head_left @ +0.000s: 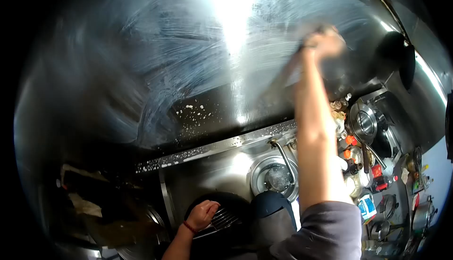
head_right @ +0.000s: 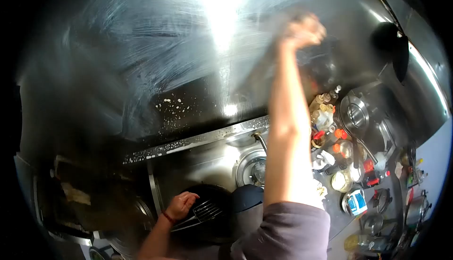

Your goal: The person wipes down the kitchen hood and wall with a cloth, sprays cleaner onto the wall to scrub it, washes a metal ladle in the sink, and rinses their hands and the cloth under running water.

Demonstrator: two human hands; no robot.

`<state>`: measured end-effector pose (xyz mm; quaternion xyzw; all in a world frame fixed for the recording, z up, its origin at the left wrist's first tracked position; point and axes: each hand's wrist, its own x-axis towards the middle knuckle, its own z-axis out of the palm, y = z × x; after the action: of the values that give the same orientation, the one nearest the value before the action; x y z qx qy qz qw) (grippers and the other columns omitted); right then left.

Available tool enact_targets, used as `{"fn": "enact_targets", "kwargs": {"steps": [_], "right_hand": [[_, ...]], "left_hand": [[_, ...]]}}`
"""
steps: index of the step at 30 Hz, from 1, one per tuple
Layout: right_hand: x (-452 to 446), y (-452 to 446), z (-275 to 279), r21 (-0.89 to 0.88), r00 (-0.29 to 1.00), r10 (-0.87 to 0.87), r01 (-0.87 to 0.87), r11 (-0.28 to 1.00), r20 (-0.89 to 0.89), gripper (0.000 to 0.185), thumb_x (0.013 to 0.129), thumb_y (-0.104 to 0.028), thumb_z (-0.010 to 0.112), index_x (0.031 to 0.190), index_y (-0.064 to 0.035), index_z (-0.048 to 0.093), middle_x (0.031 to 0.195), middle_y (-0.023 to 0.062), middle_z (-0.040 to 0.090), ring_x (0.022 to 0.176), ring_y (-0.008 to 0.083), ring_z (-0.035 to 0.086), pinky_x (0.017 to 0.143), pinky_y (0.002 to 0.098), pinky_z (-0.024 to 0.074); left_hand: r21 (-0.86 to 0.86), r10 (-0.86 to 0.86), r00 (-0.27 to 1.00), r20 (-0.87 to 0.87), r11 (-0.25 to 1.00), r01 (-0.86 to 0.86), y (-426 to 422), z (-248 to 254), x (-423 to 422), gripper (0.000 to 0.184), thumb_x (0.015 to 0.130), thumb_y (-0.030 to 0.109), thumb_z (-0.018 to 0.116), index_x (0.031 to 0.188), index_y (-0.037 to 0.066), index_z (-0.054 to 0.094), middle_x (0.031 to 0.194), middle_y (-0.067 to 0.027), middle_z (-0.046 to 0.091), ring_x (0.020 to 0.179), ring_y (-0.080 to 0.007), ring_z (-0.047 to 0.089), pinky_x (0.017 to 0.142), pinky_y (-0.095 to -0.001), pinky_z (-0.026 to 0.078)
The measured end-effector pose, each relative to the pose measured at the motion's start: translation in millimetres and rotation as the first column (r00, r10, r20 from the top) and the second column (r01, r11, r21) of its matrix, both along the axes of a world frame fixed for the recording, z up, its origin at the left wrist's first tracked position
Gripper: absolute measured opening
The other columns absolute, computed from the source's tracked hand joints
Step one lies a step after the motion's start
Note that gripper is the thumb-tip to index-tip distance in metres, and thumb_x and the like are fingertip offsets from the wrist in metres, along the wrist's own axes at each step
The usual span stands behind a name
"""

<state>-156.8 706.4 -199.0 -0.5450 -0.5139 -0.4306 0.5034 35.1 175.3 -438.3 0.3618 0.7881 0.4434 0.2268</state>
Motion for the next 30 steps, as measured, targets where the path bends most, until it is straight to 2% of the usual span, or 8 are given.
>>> {"fn": "enact_targets", "kwargs": {"steps": [3,8,11,15,17,23,25,30], "right_hand": [[-24,-202,-1,0.072,0.054,0.975,-0.995,0.071,-0.216,0.028,0.084,-0.026,0.052,0.103,-0.0066,0.059,0.096,0.0095,0.059,0.09,0.0212,0.056,0.078,0.036,0.0481],[-24,-358,-100,-0.663,-0.864,0.487,-0.439,-0.607,0.126,0.02,0.078,-0.029,0.06,0.094,-0.0179,0.066,0.105,0.0025,0.062,0.11,0.0213,0.054,0.095,0.0358,0.0424],[-14,-270,-154,-0.457,-0.816,0.343,-0.111,-0.883,-0.465,0.021,0.087,-0.027,0.054,0.095,-0.011,0.065,0.104,0.0044,0.065,0.099,0.0149,0.061,0.092,0.0266,0.0457],[60,-47,-144,-0.252,0.153,0.988,-0.957,0.141,-0.028,0.026,0.092,-0.026,0.043,0.09,-0.0048,0.057,0.083,0.0097,0.06,0.076,0.0208,0.06,0.068,0.0329,0.0498],[33,0,-181,-0.067,0.989,0.142,-0.144,0.987,-0.032,0.027,0.093,-0.025,0.039,0.089,-0.0033,0.053,0.081,0.0119,0.056,0.073,0.0237,0.057,0.065,0.0353,0.0476],[-24,-300,-242,-0.524,0.423,0.89,-0.804,0.281,-0.171,0.02,0.083,-0.016,0.049,0.09,-0.0016,0.062,0.092,0.0146,0.06,0.098,0.0219,0.057,0.087,0.038,0.0426],[0,-323,-251,-0.455,-0.53,0.846,-0.74,-0.495,-0.058,0.013,0.075,-0.017,0.054,0.084,-0.0148,0.063,0.093,0.002,0.057,0.091,0.0251,0.056,0.087,0.0389,0.0422],[63,-158,-188,-0.727,-0.187,0.981,-0.681,-0.087,0.059,0.024,0.074,-0.007,0.052,0.094,-0.0075,0.064,0.093,0.0144,0.065,0.087,0.0295,0.061,0.082,0.0395,0.0474]], "left_hand": [[0.013,-0.038,0.999,0.017,0.999,0.038,0,-35,-9,0.031,0.095,0.027,0.046,0.095,0.001,0.063,0.088,-0.0152,0.061,0.083,-0.0308,0.059,0.075,-0.0365,0.047],[-0.065,-0.035,0.999,-0.001,0.997,0.035,5,-50,-19,0.032,0.095,0.028,0.044,0.094,0.0,0.06,0.085,-0.0165,0.06,0.081,-0.0344,0.056,0.074,-0.0391,0.046],[-0.163,-0.078,0.997,-0.014,0.984,0.075,-14,-38,-9,0.029,0.094,0.028,0.046,0.098,0.002,0.06,0.083,-0.0153,0.058,0.079,-0.034,0.056,0.072,-0.0379,0.046],[-0.135,-0.013,1.0,0.019,0.991,0.016,-23,47,9,0.025,0.091,0.026,0.052,0.1,0.004,0.061,0.084,-0.0135,0.059,0.078,-0.0312,0.057,0.07,-0.0373,0.047],[-0.089,-0.002,0.999,0.032,0.996,0.005,-22,49,12,0.024,0.09,0.025,0.054,0.1,0.004,0.062,0.085,-0.0128,0.059,0.078,-0.0303,0.058,0.069,-0.0372,0.047],[-0.233,-0.121,0.988,-0.093,0.968,0.097,4,27,-4,0.024,0.09,0.023,0.055,0.101,0.003,0.061,0.088,-0.0129,0.059,0.08,-0.0302,0.058,0.072,-0.0369,0.047],[-0.128,-0.071,0.997,0.042,0.989,0.076,12,14,-3,0.025,0.089,0.024,0.057,0.1,0.003,0.061,0.088,-0.0142,0.059,0.081,-0.0315,0.058,0.073,-0.0376,0.047],[-0.368,-0.175,0.982,-0.066,0.919,0.139,0,21,13,0.025,0.087,0.019,0.059,0.103,0.001,0.06,0.088,-0.0144,0.058,0.08,-0.0318,0.057,0.071,-0.0367,0.047]]}}
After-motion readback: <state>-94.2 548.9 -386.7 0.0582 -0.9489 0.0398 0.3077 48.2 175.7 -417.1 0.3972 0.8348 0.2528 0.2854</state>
